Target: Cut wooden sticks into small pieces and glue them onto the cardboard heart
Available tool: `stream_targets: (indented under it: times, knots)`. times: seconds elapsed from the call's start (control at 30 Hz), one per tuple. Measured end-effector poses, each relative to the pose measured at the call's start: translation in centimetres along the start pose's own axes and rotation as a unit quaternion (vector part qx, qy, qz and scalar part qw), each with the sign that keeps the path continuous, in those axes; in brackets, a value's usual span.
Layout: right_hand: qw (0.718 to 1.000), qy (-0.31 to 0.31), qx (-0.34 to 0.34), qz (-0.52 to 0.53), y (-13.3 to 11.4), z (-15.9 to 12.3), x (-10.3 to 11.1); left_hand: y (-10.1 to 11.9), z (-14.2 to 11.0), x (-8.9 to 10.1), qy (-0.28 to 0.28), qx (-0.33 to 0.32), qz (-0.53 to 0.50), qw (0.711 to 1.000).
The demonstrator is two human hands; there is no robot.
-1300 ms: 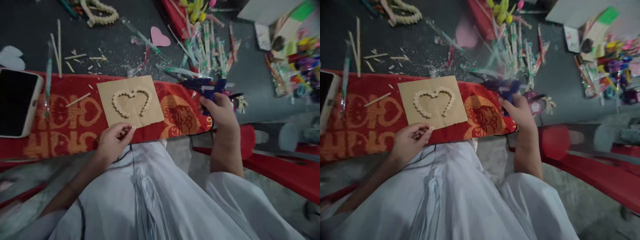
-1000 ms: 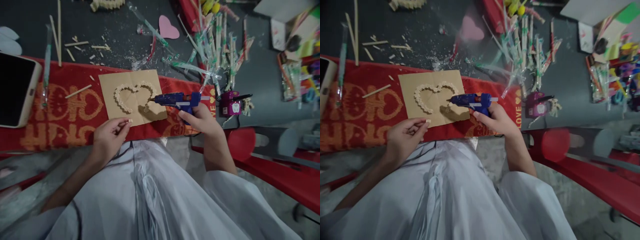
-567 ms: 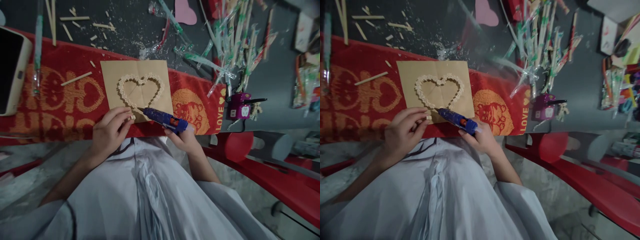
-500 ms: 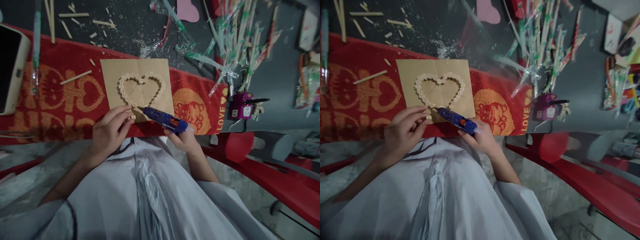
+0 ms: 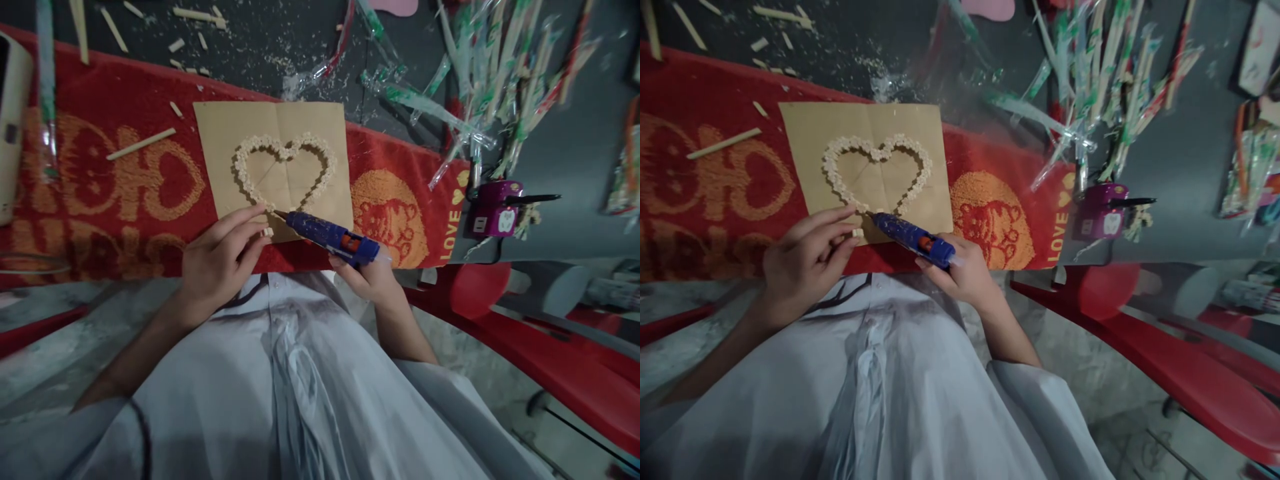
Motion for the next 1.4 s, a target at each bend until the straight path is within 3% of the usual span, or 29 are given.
stream_targets:
  times: [0.63,1.4]
  knots:
    - [0.997,-0.047,-0.061,0.026,0.37,-0.19,0.06,-0.16,0.04,-0.11,0.032,-0.02,-0.016,0.999]
    - [0.995,-0.04,-0.08,0.04,0.61,-0.23,0.16,-0.09,0.1,-0.11,0.035,-0.019,-0.031,0.999]
Point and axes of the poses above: each hand's wrist, its own z-axis towards the middle knuckle, its own x-axis out of the back of the hand, y = z × x, the point moved 3 cm from there along z, towards the middle knuckle, and after that the axes turned 2 degrees about -x, right-handed, at the moved point
